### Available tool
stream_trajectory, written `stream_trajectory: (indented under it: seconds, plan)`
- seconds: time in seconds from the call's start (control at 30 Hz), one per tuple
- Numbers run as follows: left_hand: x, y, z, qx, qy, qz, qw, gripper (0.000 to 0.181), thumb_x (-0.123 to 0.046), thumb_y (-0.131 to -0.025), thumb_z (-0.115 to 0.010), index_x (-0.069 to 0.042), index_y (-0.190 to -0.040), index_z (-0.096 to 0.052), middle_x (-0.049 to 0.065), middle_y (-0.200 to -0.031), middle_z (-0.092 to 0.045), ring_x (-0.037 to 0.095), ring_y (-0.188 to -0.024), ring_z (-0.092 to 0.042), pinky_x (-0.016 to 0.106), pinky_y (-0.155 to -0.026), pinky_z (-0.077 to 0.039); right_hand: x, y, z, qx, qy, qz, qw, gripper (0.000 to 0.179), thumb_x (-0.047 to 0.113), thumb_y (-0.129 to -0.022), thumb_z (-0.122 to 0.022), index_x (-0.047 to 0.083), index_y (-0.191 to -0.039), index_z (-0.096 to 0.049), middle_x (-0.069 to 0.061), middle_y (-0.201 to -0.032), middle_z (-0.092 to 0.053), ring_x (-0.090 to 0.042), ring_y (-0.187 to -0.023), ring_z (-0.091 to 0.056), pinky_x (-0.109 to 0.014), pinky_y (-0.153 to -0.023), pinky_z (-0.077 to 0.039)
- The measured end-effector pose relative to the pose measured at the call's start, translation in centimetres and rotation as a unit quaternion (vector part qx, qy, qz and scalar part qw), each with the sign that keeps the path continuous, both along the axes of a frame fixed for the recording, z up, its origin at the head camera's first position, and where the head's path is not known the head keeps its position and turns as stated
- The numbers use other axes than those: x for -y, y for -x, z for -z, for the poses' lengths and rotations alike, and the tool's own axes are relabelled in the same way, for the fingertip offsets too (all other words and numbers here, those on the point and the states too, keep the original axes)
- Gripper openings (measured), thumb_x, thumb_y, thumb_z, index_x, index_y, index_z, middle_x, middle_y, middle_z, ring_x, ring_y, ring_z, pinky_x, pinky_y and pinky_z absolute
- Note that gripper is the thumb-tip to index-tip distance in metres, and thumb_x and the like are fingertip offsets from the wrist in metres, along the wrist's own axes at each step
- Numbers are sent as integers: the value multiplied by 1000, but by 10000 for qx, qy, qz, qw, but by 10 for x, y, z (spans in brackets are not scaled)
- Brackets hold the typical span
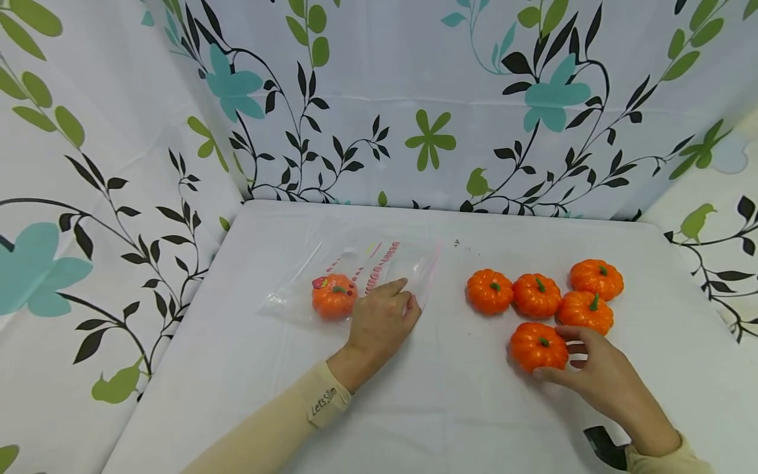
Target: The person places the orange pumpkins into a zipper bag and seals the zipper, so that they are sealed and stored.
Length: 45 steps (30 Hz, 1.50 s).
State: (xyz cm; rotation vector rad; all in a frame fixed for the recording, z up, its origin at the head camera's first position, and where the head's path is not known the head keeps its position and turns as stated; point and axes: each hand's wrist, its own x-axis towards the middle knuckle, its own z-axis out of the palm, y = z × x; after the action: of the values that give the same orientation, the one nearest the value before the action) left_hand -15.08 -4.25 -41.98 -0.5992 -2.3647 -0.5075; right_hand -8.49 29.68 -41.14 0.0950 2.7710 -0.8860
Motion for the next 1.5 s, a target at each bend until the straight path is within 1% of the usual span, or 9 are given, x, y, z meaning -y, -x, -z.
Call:
stream_trajectory:
  seconds: [0.13,0.3,0.53,0.77,1.03,1.2,1.3,1.4,1.5]
  plan:
    - [0,0,2,-65,70,40,9999,7,-10,-80,-75,-5,-76,-79,8,-99,-77,22,-83,-75,35,-62,-61,17,6,0,-359,480,-348,9976,89,50,-74,-87,-2,-138,-52,-22,-134,-57,-39,-109,-63,-51,-84,-58]
    - [1,-1,2,-88,87,108,9999,8,-9,-81,-75,-4,-76,-78,8,-99,-77,22,-81,-76,35,-62,-61,42,19,2,-696,1033,-677,9899,80,45,-77,-86,4,-138,-54,-14,-135,-57,-32,-111,-62,-48,-89,-57]
    - [3,-2,1,-98,56,148,9998,9,-10,-82,-75,-4,-77,-78,9,-98,-77,24,-84,-76,36,-67,-61,87,50,14,-761,1656,-751,9804,82,48,-79,-84,8,-143,-52,-10,-140,-56,-28,-112,-62,-49,-94,-54]
    - [1,-5,-1,-284,7,319,9991,7,-10,-80,-77,-3,-79,-78,11,-99,-76,23,-87,-75,34,-70,-61,129,76,21,-740,2023,-805,9732,83,53,-77,-83,12,-143,-54,-6,-139,-57,-26,-109,-65,-44,-91,-56]
    - [1,-4,-3,-535,-68,330,9980,8,-7,-79,-73,-3,-73,-75,10,-99,-76,22,-83,-75,33,-64,-61,153,88,24,-894,1915,-1124,9709,74,37,-83,-84,5,-143,-54,-10,-134,-60,-25,-110,-63,-41,-91,-57]
    - [-2,-3,-2,-668,-57,411,9969,8,-8,-81,-72,-2,-78,-77,8,-101,-76,20,-87,-75,32,-67,-61,165,94,27,-966,1692,-1338,9717,51,18,-84,-80,4,-129,-60,-12,-124,-64,-27,-104,-66,-41,-86,-58]
    - [-3,-4,-1,-730,-55,443,9963,8,-9,-81,-73,-3,-76,-77,7,-102,-76,18,-90,-75,31,-67,-61,173,96,29,-965,1612,-1471,9711,40,12,-85,-76,4,-122,-63,-11,-118,-66,-28,-102,-66,-42,-85,-57]
    - [-4,-6,0,-774,-49,445,9960,9,-9,-81,-73,-4,-75,-76,6,-100,-76,18,-88,-74,31,-67,-61,180,98,29,-983,1741,-1661,9656,43,13,-89,-74,4,-130,-63,-10,-121,-68,-27,-107,-65,-45,-92,-54]
    - [-5,-7,1,-809,-42,443,9957,8,-9,-81,-73,-3,-77,-77,7,-98,-76,19,-86,-74,32,-70,-61,185,101,29,-1130,1873,-1973,9556,52,15,-92,-73,3,-141,-58,-9,-130,-66,-26,-119,-62,-46,-103,-48]
